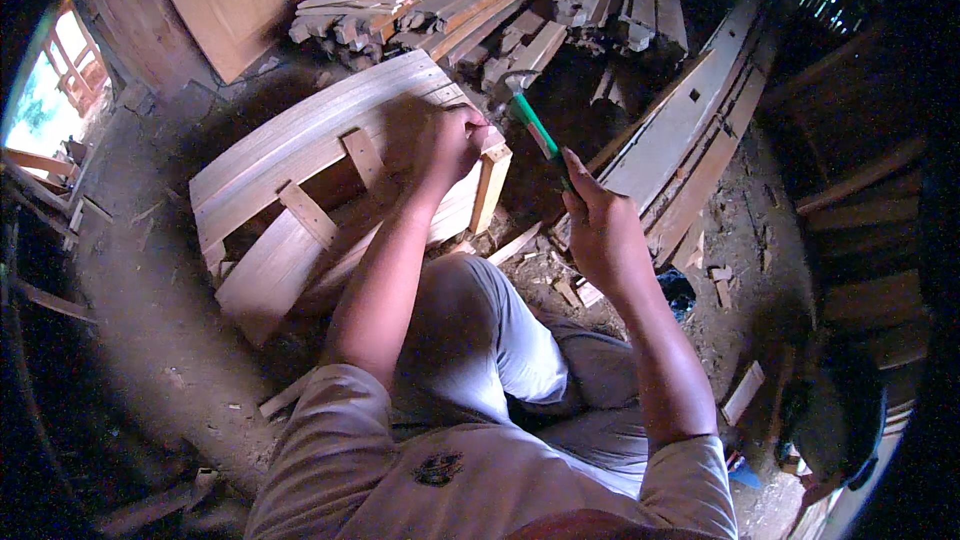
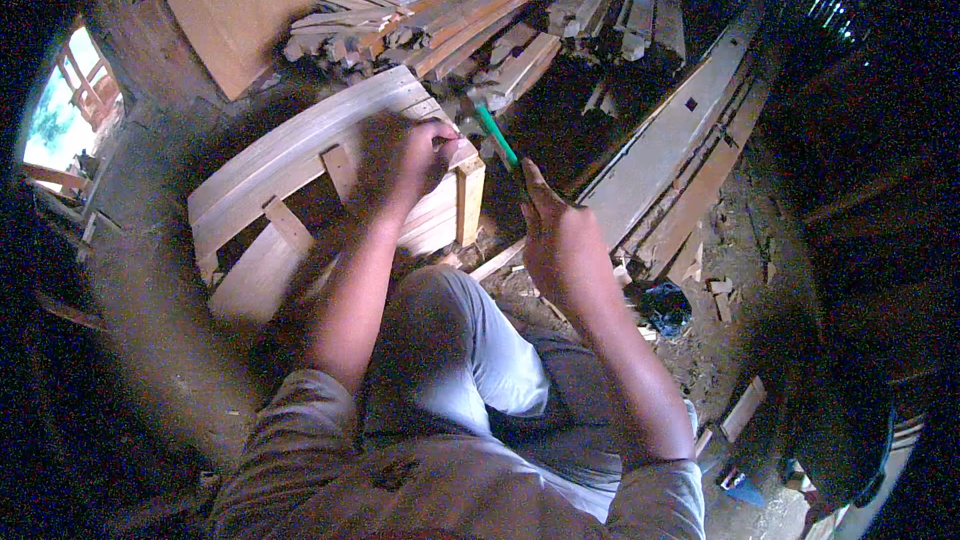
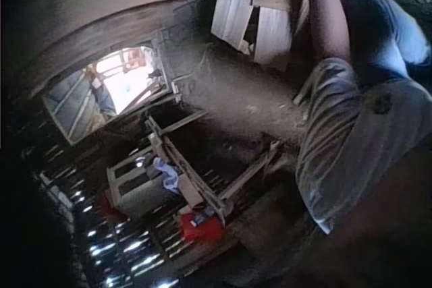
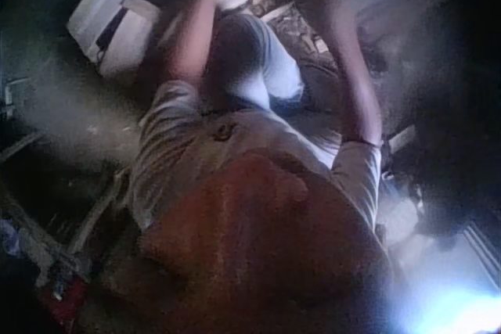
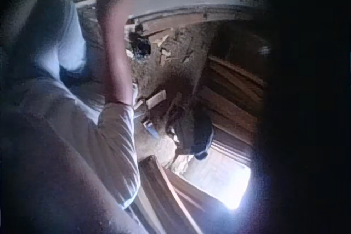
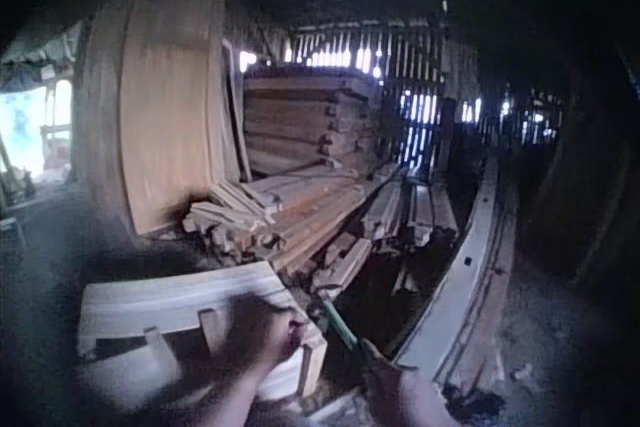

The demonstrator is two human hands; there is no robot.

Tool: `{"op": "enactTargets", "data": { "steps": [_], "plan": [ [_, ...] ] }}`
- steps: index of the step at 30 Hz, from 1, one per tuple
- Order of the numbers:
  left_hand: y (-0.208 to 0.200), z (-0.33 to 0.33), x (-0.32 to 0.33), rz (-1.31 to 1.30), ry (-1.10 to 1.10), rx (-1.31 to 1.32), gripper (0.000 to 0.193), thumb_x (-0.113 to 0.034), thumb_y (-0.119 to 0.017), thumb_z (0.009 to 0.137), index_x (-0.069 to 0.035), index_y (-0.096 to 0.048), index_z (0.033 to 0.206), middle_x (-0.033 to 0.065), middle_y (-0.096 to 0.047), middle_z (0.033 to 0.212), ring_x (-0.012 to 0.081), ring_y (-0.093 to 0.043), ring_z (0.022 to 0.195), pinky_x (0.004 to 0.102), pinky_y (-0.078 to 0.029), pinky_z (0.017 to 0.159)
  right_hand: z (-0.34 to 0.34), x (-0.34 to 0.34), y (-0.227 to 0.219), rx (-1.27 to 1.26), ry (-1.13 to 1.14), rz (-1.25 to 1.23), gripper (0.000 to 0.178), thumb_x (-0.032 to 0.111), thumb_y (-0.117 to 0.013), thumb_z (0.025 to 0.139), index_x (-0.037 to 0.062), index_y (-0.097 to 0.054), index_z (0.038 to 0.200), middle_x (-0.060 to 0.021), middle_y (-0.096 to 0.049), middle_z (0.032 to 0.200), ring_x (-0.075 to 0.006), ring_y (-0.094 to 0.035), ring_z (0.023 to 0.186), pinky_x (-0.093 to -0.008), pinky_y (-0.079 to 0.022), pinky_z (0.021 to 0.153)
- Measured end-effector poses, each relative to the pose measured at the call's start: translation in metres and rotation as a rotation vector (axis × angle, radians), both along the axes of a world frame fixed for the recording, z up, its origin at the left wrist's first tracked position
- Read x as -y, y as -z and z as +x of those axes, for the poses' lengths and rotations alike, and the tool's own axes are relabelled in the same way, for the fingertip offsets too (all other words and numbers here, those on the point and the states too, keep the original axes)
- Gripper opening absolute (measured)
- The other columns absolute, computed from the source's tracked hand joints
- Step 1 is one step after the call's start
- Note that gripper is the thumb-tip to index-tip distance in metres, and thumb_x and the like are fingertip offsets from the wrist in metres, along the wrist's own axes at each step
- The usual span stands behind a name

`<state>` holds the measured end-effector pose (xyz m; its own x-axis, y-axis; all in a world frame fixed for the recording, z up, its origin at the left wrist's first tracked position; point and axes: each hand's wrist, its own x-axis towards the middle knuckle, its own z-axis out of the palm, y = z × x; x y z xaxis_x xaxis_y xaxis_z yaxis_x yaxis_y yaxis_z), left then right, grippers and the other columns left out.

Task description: The person assembles a small wooden structure by hammering nails into wooden planks. They repeatedly pick up nails, position them, and strike them with a hammer to secure the pieces together.

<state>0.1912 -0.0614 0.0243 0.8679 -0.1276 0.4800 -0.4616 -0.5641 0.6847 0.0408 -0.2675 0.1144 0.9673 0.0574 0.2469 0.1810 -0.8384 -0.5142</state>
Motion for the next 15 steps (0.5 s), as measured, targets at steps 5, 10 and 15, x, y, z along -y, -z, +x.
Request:
{"op": "enactTargets", "data": {
  "steps": [5,10,15],
  "plan": [
    [-0.009,-0.003,0.000,0.017,0.030,-0.017,0.017,-0.018,-0.068,0.089,-0.005,-0.077,0.093,0.0201,-0.074,0.090,0.0377,-0.074,0.086,0.0462,-0.058,0.077,-0.001,-0.008,0.006,0.040,0.041,-0.090,0.049,0.017,-0.052,0.104,0.0169,-0.049,0.153,-0.0338,-0.066,0.082,-0.0501,-0.069,0.073,-0.0583,-0.054,0.067],
    [0.005,0.007,-0.001,-0.017,0.035,-0.013,0.020,-0.023,-0.067,0.090,-0.005,-0.077,0.091,0.0200,-0.075,0.090,0.0377,-0.074,0.086,0.0466,-0.059,0.078,-0.001,-0.013,-0.011,0.128,0.006,-0.040,0.050,0.017,-0.053,0.104,0.0181,-0.048,0.154,-0.0333,-0.066,0.082,-0.0484,-0.068,0.070,-0.0570,-0.053,0.062],
    [0.018,0.016,-0.003,-0.057,0.076,0.042,0.025,-0.028,-0.066,0.091,-0.006,-0.077,0.089,0.0193,-0.075,0.088,0.0370,-0.074,0.083,0.0456,-0.059,0.076,-0.004,-0.022,-0.008,-0.049,0.070,-0.160,0.051,0.004,-0.057,0.100,0.0089,-0.052,0.151,-0.0326,-0.068,0.092,-0.0482,-0.070,0.083,-0.0479,-0.056,0.071]
  ]
}}
